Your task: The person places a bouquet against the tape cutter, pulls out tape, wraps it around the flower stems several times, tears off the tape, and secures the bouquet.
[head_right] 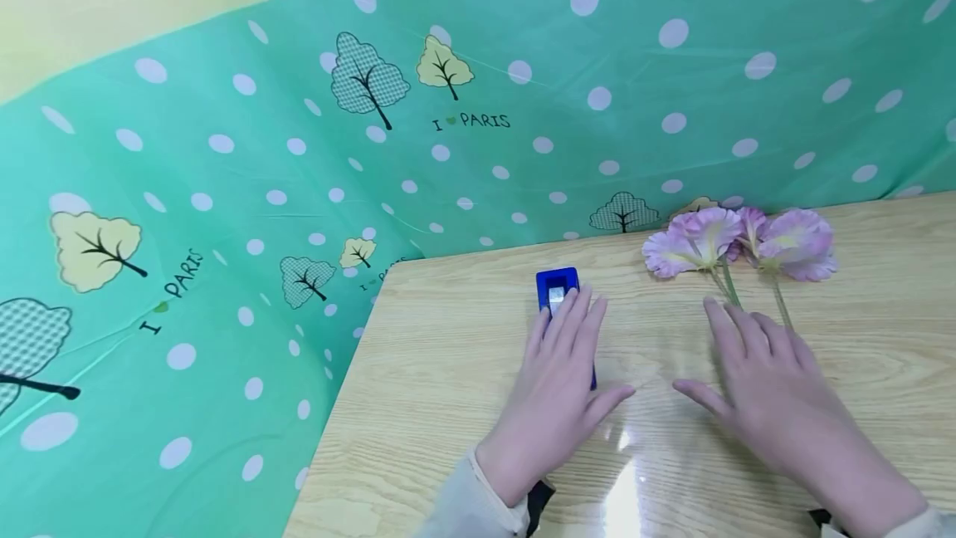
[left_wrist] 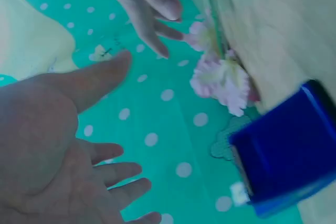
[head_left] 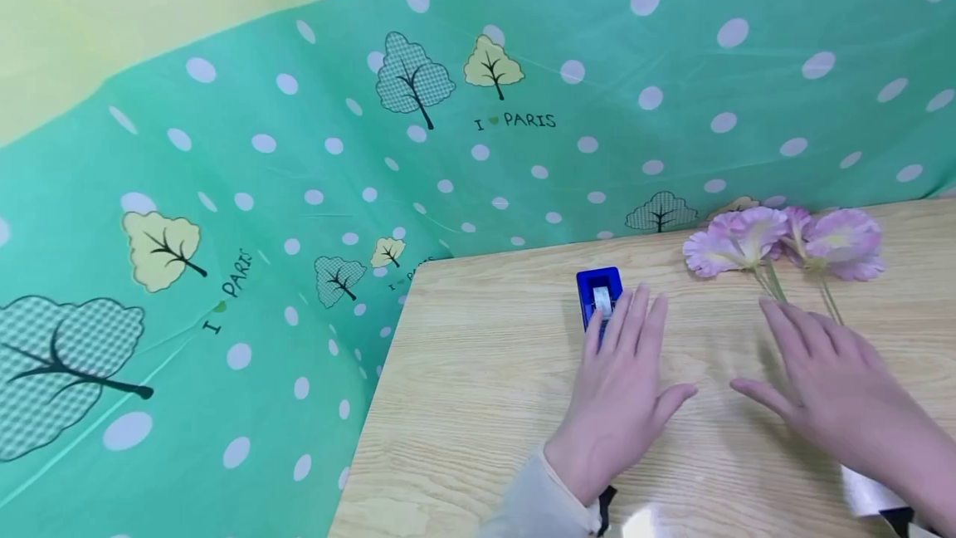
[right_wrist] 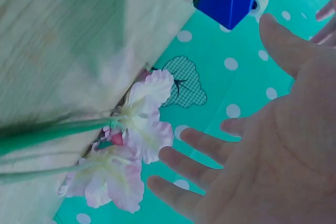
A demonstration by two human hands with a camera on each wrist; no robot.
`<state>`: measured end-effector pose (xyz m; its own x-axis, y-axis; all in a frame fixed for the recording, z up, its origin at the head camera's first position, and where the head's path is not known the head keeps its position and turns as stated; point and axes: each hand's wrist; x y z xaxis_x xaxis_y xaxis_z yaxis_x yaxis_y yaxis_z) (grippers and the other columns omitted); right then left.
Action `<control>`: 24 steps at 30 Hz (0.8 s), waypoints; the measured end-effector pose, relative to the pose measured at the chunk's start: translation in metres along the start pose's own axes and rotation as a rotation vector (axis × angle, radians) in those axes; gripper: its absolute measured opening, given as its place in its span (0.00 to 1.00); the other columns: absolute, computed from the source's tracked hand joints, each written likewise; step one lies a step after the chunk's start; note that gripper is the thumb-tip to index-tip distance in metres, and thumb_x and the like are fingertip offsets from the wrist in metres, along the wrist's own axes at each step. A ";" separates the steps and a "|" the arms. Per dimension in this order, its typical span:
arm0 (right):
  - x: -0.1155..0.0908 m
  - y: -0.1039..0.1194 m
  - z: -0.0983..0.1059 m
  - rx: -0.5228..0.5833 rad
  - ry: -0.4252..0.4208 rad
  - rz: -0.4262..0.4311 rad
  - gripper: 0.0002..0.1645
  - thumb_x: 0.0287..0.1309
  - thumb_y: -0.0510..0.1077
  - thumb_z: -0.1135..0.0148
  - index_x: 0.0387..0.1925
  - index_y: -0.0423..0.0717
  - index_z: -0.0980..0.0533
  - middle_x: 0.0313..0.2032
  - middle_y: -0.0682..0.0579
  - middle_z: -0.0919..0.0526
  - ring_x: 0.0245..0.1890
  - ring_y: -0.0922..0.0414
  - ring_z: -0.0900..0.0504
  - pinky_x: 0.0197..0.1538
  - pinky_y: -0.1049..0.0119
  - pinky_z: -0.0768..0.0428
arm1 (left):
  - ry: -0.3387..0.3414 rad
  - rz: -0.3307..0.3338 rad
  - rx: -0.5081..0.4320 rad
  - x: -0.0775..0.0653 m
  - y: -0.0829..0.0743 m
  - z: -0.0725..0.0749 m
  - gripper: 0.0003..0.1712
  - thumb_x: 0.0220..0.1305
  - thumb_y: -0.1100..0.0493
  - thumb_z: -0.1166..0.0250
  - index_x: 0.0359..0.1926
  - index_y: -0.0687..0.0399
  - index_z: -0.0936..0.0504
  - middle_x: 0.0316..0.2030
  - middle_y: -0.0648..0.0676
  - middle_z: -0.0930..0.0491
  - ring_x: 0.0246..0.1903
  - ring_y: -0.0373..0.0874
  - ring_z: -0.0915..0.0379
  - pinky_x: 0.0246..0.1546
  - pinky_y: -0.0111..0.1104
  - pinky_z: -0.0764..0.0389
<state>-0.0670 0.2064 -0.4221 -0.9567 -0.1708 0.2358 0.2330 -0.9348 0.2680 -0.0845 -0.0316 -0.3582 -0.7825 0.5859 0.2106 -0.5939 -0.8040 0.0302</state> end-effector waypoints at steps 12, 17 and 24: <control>0.002 -0.025 0.016 -0.019 0.023 -0.100 0.65 0.61 0.70 0.41 0.76 0.34 0.62 0.67 0.23 0.44 0.62 0.24 0.45 0.70 0.30 0.59 | 0.041 -0.015 -0.007 0.034 -0.041 0.003 0.54 0.63 0.34 0.38 0.78 0.46 0.56 0.79 0.50 0.68 0.78 0.43 0.63 0.76 0.43 0.52; 0.001 -0.034 0.023 -0.037 0.016 -0.171 0.66 0.60 0.71 0.41 0.75 0.30 0.60 0.63 0.20 0.41 0.58 0.22 0.42 0.63 0.26 0.46 | 0.062 -0.020 -0.061 0.049 -0.050 -0.008 0.51 0.64 0.38 0.36 0.78 0.43 0.54 0.79 0.49 0.66 0.77 0.42 0.62 0.76 0.40 0.53; -0.001 -0.036 0.033 -0.055 0.089 -0.239 0.68 0.61 0.74 0.45 0.70 0.19 0.57 0.57 0.15 0.40 0.53 0.19 0.40 0.54 0.24 0.38 | 0.125 -0.024 -0.090 0.067 -0.064 -0.021 0.49 0.66 0.42 0.36 0.78 0.39 0.54 0.79 0.45 0.67 0.77 0.40 0.64 0.77 0.39 0.57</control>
<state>-0.0682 0.2506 -0.4010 -0.9956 0.0324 0.0878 -0.0091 -0.9671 0.2541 -0.1031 0.0610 -0.3661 -0.7818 0.6174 0.0878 -0.6226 -0.7806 -0.0550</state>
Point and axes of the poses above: each hand's wrist, its own x-axis towards the middle knuckle, its own z-axis out of the back of the hand, y = z × x
